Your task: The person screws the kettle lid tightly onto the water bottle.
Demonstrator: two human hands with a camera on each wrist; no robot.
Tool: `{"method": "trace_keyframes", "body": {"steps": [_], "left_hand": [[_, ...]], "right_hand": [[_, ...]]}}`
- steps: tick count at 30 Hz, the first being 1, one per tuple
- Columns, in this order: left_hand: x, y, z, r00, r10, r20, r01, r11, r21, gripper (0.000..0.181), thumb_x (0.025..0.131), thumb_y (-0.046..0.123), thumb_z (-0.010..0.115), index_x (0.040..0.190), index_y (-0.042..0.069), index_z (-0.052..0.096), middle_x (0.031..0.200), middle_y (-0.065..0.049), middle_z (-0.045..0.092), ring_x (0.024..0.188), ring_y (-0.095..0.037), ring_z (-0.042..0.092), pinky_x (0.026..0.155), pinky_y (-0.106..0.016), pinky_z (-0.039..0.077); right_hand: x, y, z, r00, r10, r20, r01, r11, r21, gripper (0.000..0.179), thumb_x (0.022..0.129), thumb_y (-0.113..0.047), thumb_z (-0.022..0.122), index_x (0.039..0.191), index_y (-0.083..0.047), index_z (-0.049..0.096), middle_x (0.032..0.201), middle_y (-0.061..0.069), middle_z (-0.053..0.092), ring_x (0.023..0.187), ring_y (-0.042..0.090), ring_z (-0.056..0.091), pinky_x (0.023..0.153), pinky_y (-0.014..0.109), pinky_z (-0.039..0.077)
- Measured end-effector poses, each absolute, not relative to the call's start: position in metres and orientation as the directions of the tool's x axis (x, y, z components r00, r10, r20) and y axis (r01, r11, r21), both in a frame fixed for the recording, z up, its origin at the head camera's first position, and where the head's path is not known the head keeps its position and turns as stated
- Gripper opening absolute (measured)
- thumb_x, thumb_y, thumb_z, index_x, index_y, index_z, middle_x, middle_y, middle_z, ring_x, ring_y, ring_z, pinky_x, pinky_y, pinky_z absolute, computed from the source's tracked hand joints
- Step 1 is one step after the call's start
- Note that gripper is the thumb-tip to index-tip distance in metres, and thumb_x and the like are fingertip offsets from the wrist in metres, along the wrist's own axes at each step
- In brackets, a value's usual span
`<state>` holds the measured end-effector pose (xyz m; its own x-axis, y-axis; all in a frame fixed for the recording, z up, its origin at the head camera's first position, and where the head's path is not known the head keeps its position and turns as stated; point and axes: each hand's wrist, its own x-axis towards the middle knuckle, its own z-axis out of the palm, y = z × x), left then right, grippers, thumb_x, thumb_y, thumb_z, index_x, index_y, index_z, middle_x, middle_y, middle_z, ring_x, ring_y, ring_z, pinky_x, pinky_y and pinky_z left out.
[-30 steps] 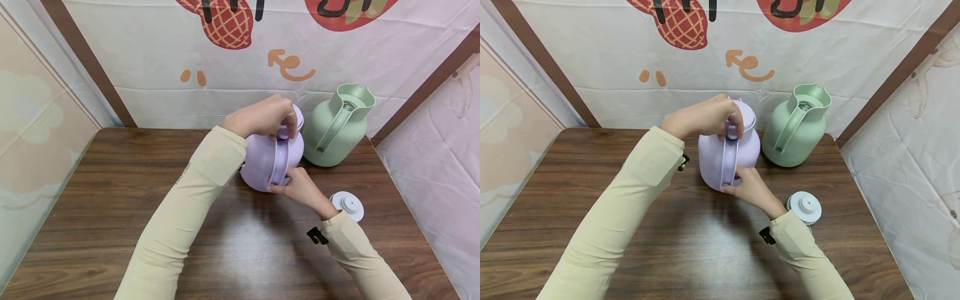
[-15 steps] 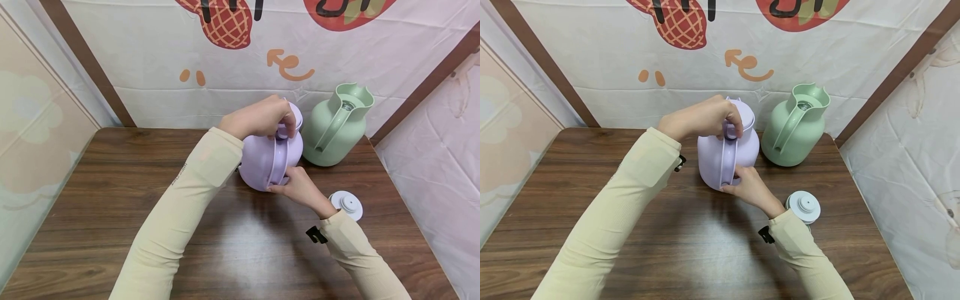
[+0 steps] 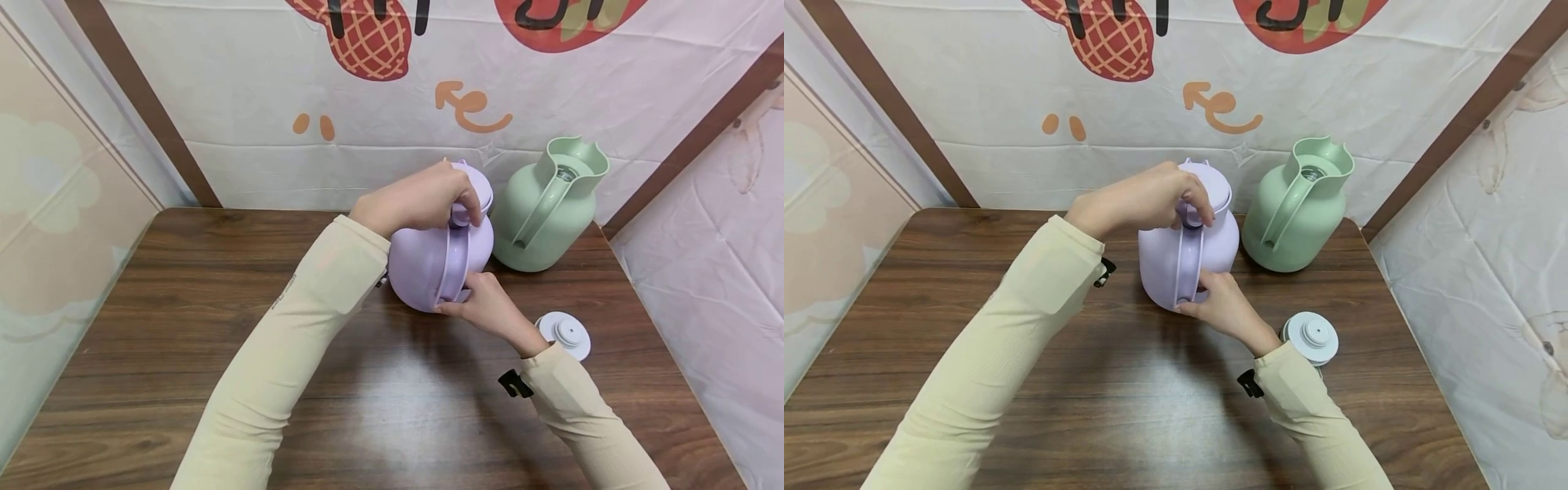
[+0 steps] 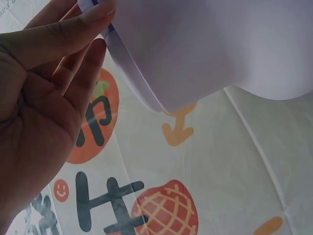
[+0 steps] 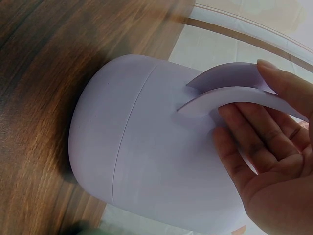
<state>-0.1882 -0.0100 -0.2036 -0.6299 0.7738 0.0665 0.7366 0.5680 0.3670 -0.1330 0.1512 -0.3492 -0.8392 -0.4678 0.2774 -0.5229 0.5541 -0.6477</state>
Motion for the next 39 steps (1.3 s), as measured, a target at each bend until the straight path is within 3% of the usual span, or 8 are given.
{"method": "trace_keyframes", "body": {"steps": [5, 12, 22, 29, 33, 39], "left_hand": [[-0.186, -0.01, -0.207, -0.621, 0.778, 0.091, 0.758, 0.566, 0.324, 0.035, 0.079, -0.012, 0.053, 0.093, 0.012, 0.073, 0.091, 0.004, 0.068, 0.094, -0.013, 0.053, 0.097, -0.026, 0.028], [-0.183, -0.008, -0.211, -0.585, 0.799, 0.136, 0.803, 0.548, 0.234, 0.032, 0.078, -0.014, 0.054, 0.092, 0.009, 0.073, 0.093, -0.004, 0.065, 0.095, -0.019, 0.052, 0.089, -0.026, 0.036], [-0.183, -0.014, -0.211, -0.581, 0.801, 0.145, 0.789, 0.511, 0.341, 0.039, 0.073, -0.018, 0.049, 0.094, 0.007, 0.072, 0.091, -0.001, 0.067, 0.093, -0.016, 0.055, 0.085, -0.024, 0.038], [-0.173, -0.022, -0.215, -0.627, 0.757, 0.183, 0.751, 0.525, 0.401, 0.04, 0.071, -0.016, 0.051, 0.097, 0.006, 0.07, 0.092, -0.002, 0.067, 0.088, -0.015, 0.055, 0.081, -0.024, 0.039], [-0.166, -0.027, -0.22, -0.641, 0.727, 0.244, 0.751, 0.53, 0.393, 0.035, 0.072, -0.014, 0.057, 0.099, 0.005, 0.07, 0.096, -0.005, 0.066, 0.093, -0.016, 0.057, 0.086, -0.026, 0.039], [-0.156, -0.033, -0.231, -0.697, 0.642, 0.319, 0.714, 0.579, 0.394, 0.025, 0.075, -0.007, 0.063, 0.097, 0.004, 0.068, 0.094, -0.007, 0.062, 0.091, -0.019, 0.056, 0.083, -0.029, 0.041]], "right_hand": [[-0.133, 0.151, -0.35, -0.841, -0.465, 0.277, -0.52, 0.554, -0.65, 0.029, 0.066, -0.01, 0.08, 0.09, -0.004, 0.066, 0.083, 0.004, 0.067, 0.077, 0.016, 0.06, 0.067, 0.04, 0.048], [-0.132, 0.151, -0.35, -0.844, -0.461, 0.274, -0.515, 0.556, -0.652, 0.03, 0.065, -0.009, 0.081, 0.091, -0.003, 0.066, 0.083, 0.005, 0.067, 0.078, 0.017, 0.061, 0.067, 0.042, 0.048], [-0.132, 0.151, -0.35, -0.847, -0.457, 0.272, -0.512, 0.562, -0.65, 0.029, 0.066, -0.01, 0.08, 0.09, -0.003, 0.066, 0.083, 0.005, 0.067, 0.077, 0.018, 0.061, 0.067, 0.039, 0.049], [-0.131, 0.151, -0.351, -0.848, -0.452, 0.276, -0.511, 0.559, -0.654, 0.029, 0.066, -0.01, 0.08, 0.09, -0.003, 0.066, 0.081, 0.005, 0.067, 0.076, 0.017, 0.061, 0.064, 0.034, 0.049], [-0.131, 0.151, -0.351, -0.849, -0.45, 0.276, -0.51, 0.563, -0.65, 0.029, 0.066, -0.01, 0.08, 0.089, -0.003, 0.065, 0.08, 0.005, 0.067, 0.075, 0.016, 0.061, 0.063, 0.032, 0.049], [-0.13, 0.151, -0.351, -0.85, -0.448, 0.277, -0.51, 0.564, -0.65, 0.03, 0.067, -0.01, 0.08, 0.092, -0.002, 0.065, 0.081, 0.006, 0.067, 0.076, 0.018, 0.062, 0.064, 0.033, 0.049]]}}
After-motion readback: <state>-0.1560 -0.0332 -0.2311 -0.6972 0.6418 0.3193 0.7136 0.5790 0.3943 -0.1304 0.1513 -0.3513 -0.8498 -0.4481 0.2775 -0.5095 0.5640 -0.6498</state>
